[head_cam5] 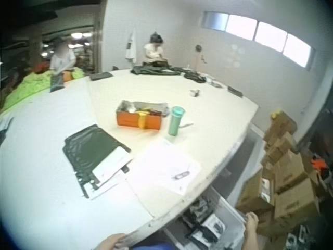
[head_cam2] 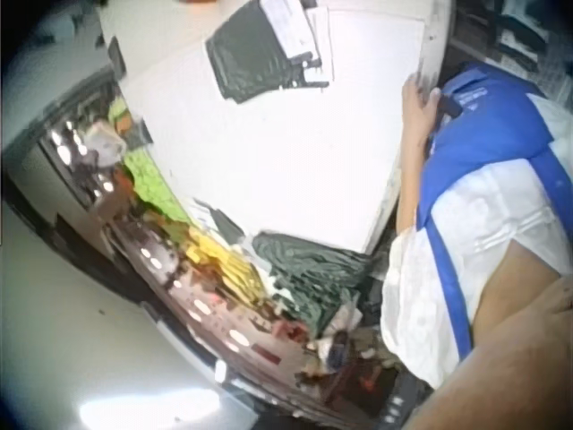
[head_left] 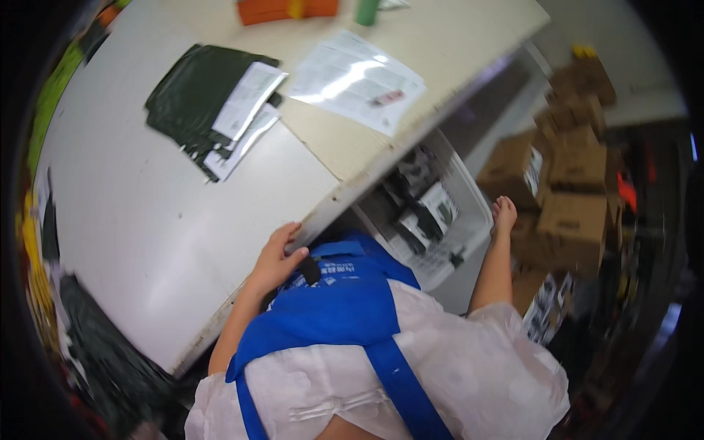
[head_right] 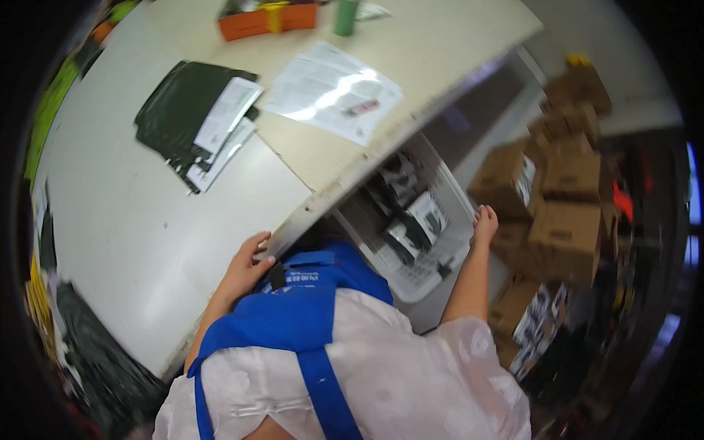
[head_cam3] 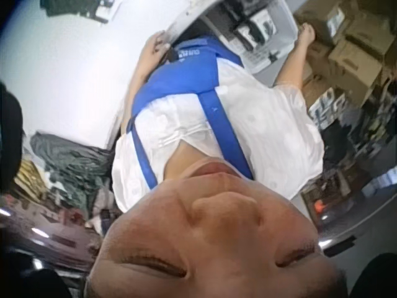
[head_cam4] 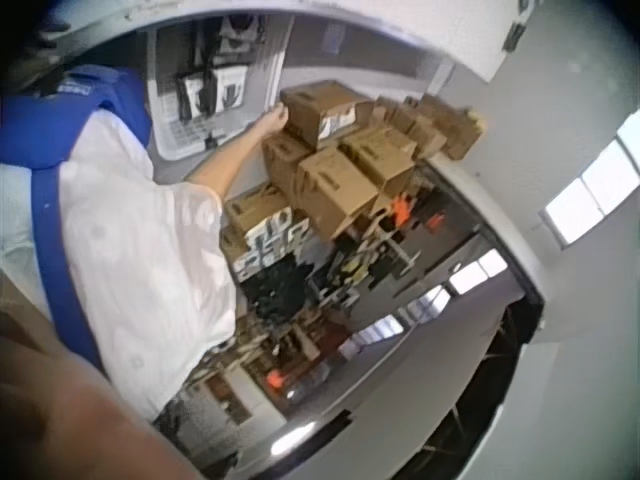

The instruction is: The person folds a large green garment on a white table, aligning edges and smoothing the fabric. The person places the folded item into a white basket and then repeats the process with another garment.

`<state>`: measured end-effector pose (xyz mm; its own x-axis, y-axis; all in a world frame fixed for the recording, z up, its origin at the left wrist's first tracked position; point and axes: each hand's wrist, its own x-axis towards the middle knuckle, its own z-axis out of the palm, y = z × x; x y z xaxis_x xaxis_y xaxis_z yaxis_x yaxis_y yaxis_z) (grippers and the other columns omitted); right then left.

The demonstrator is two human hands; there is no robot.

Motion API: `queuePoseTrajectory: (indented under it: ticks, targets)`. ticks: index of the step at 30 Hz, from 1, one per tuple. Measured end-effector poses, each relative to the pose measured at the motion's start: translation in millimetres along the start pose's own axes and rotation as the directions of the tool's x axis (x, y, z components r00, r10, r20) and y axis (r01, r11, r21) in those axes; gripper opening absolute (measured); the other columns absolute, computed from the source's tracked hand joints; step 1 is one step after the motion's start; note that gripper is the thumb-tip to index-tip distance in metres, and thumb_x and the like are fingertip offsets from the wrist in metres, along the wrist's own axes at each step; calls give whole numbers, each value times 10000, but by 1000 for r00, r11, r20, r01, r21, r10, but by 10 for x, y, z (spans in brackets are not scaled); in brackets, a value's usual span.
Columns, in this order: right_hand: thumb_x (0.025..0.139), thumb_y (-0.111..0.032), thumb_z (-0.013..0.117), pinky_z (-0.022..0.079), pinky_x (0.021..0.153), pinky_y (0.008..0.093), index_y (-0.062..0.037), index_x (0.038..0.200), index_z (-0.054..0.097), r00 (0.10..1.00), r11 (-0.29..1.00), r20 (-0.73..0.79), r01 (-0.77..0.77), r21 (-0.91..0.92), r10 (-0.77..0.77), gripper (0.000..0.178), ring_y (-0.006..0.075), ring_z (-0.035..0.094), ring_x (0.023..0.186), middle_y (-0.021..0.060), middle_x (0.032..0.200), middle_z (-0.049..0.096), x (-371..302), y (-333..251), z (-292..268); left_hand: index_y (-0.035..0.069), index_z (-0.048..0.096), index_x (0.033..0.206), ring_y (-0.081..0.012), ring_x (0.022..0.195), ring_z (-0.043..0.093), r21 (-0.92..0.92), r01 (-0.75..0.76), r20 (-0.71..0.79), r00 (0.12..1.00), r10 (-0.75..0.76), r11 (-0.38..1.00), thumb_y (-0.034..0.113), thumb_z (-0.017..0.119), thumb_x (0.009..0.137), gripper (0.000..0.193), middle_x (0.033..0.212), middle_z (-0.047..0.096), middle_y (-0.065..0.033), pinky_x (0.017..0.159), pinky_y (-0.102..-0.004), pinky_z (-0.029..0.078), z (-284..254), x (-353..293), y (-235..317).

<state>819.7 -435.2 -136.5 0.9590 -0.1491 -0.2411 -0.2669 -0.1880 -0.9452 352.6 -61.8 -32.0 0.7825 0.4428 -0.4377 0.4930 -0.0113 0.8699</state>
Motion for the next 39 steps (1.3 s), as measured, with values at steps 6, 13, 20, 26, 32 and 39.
queuePoseTrajectory:
  ticks: [6, 13, 20, 26, 32, 39]
  targets:
    - [909, -91, 537, 412, 652, 202, -15, 1135, 585, 613, 921, 695, 330, 207, -376, 243, 59, 494, 748, 4, 893, 600, -1386, -1316, 2695, 56, 449, 1342, -297, 1124, 538, 100, 165, -257, 957, -134, 981, 215, 623, 874, 525, 1271, 505, -194, 943, -372, 445, 159, -326, -372]
    - [859, -102, 623, 472, 711, 249, -44, 1082, 637, -483, 639, 873, 650, 412, -71, 231, 104, 588, 765, 44, 870, 646, -3865, -927, 3889, 41, 458, 1326, -312, 1083, 568, -253, 163, -589, 756, -285, 954, 261, 604, 879, 519, 1267, 521, -197, 938, -385, 454, 819, -867, -987]
    - [840, -104, 642, 507, 717, 310, -44, 1101, 627, -844, 529, 357, 531, 662, 400, 269, 190, 635, 778, 112, 892, 663, -5655, 53, 3397, 33, 496, 1292, -350, 1195, 498, -648, 191, -632, 405, -661, 737, 311, 606, 851, 533, 1281, 522, -216, 1002, -398, 404, 1644, -1790, -2219]
    - [810, -110, 655, 384, 1000, 430, -29, 1209, 533, -983, 343, 134, 171, 924, 129, 425, 377, 468, 1166, 200, 1247, 504, -7259, 811, 3127, 15, 452, 1320, -377, 1198, 480, -877, -1, -480, 38, -876, 480, 307, 654, 821, 613, 1280, 505, -243, 1007, -407, 394, 2474, -2702, -3872]
    - [814, -253, 668, 262, 1094, 472, -36, 1401, 324, -952, -261, 257, 208, 942, 167, 714, 400, 224, 1368, 227, 1462, 246, -8288, 1604, 3084, 74, 241, 1448, -387, 1290, 358, -983, 121, -164, -210, -964, 141, 294, 717, 792, 840, 1461, 285, -172, 1051, -435, 355, 2667, -3723, -6182]
    - [841, -195, 515, 135, 1147, 460, -74, 1468, 122, -879, -130, 422, 402, 906, 223, 749, 346, 131, 1419, 189, 1516, 94, -8462, 1781, 3018, 174, 5, 1504, -297, 1424, 110, -965, 257, 22, -152, -988, -61, 349, 793, 720, 1125, 1569, -6, -40, 1070, -477, 334, 2356, -4218, -7897]
